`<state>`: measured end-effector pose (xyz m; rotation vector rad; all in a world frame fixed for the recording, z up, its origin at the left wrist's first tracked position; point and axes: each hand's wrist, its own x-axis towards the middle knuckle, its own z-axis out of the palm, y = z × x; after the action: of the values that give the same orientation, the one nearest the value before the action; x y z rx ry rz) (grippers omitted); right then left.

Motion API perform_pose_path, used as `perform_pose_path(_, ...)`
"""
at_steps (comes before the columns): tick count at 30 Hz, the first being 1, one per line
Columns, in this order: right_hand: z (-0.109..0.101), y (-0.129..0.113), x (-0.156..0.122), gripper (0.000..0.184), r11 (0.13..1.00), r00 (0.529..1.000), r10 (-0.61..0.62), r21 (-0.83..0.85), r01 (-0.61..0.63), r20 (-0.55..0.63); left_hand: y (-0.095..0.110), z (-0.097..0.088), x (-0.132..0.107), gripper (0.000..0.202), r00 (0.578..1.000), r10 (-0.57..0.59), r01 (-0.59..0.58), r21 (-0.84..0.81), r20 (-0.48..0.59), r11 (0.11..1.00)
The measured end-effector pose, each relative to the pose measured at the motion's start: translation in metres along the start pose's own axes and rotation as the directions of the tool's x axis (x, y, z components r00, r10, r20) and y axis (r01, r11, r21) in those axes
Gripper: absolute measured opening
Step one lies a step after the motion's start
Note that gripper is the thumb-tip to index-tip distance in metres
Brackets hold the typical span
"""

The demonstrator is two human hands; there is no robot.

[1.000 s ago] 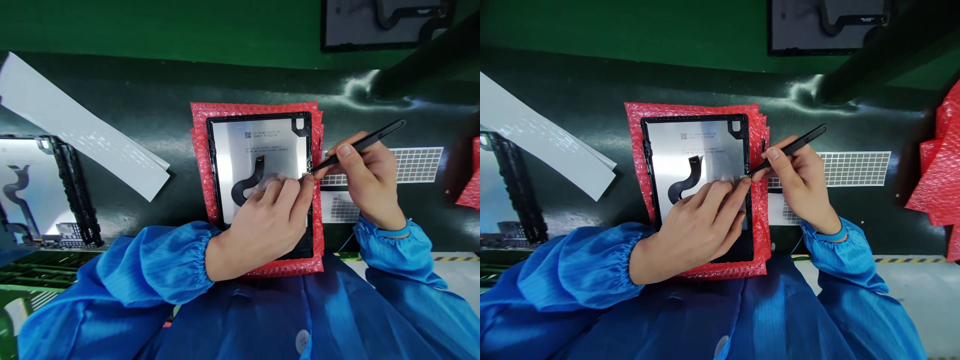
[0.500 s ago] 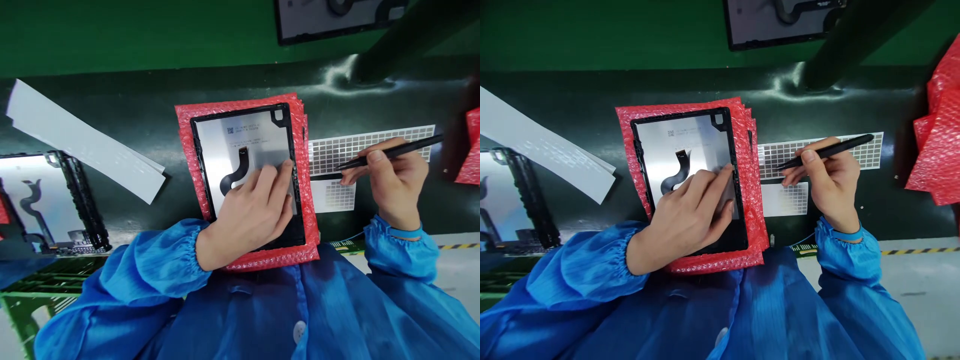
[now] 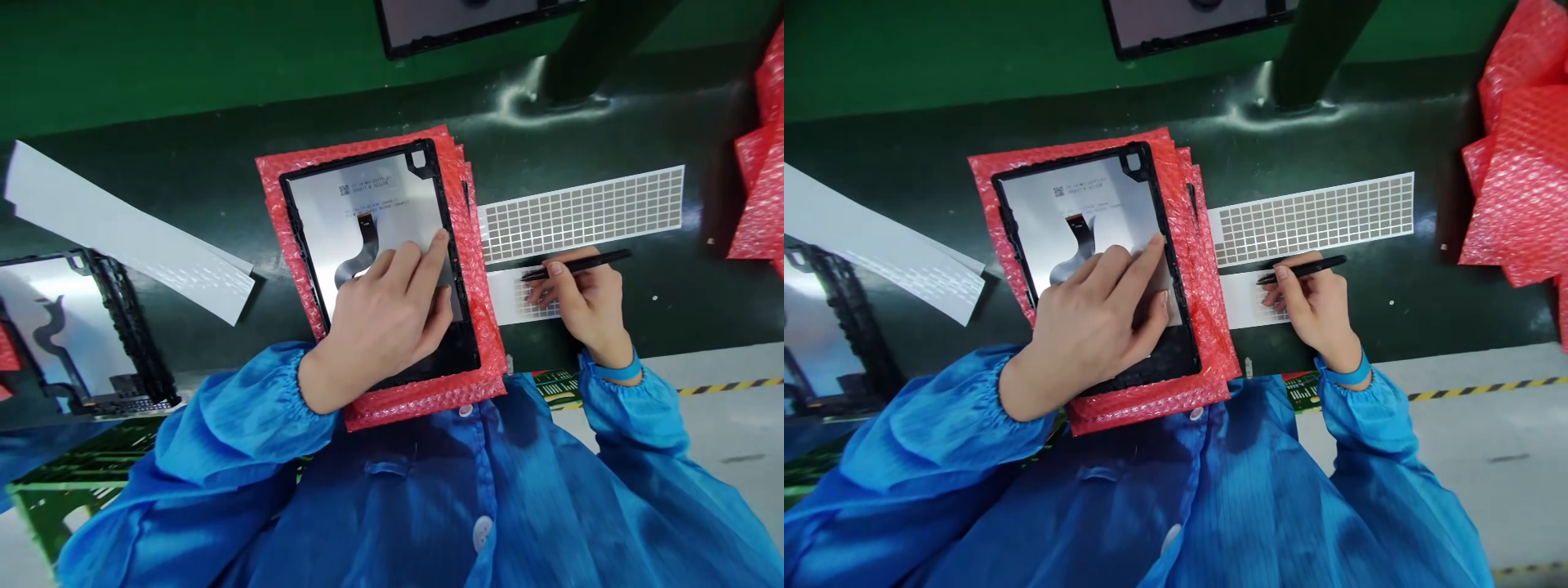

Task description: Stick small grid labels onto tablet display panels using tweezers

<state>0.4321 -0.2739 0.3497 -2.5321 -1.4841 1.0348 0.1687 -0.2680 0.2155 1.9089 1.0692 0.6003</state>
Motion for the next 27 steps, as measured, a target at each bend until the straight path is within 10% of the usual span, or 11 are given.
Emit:
perform_pose_path(9, -0.001, 0.001, 0.001, 0.017, 0.998, 0.999, -0.045, -0.033, 0.045, 0.015, -0.021, -0.008, -0.015, 0.034, 0.995, 0.070, -0.091, -0.358, -0.070, 0.929)
perform_pose_path(15, 0.002, -0.007, 0.003, 0.021, 1.000, 1.000, 0.009, -0.013, -0.009, -0.010, -0.014, -0.022, -0.024, 0.028, 0.979, 0.186, -0.203, -0.270, -0.090, 0.941)
perform_pose_path(27, 0.011, -0.067, 0.020, 0.027, 0.958, 0.994, 0.086, 0.270, -0.102, 0.069, -0.016, -0.041, -0.033, 0.061, 0.945, 0.242, -0.230, -0.080, 0.219, 0.970)
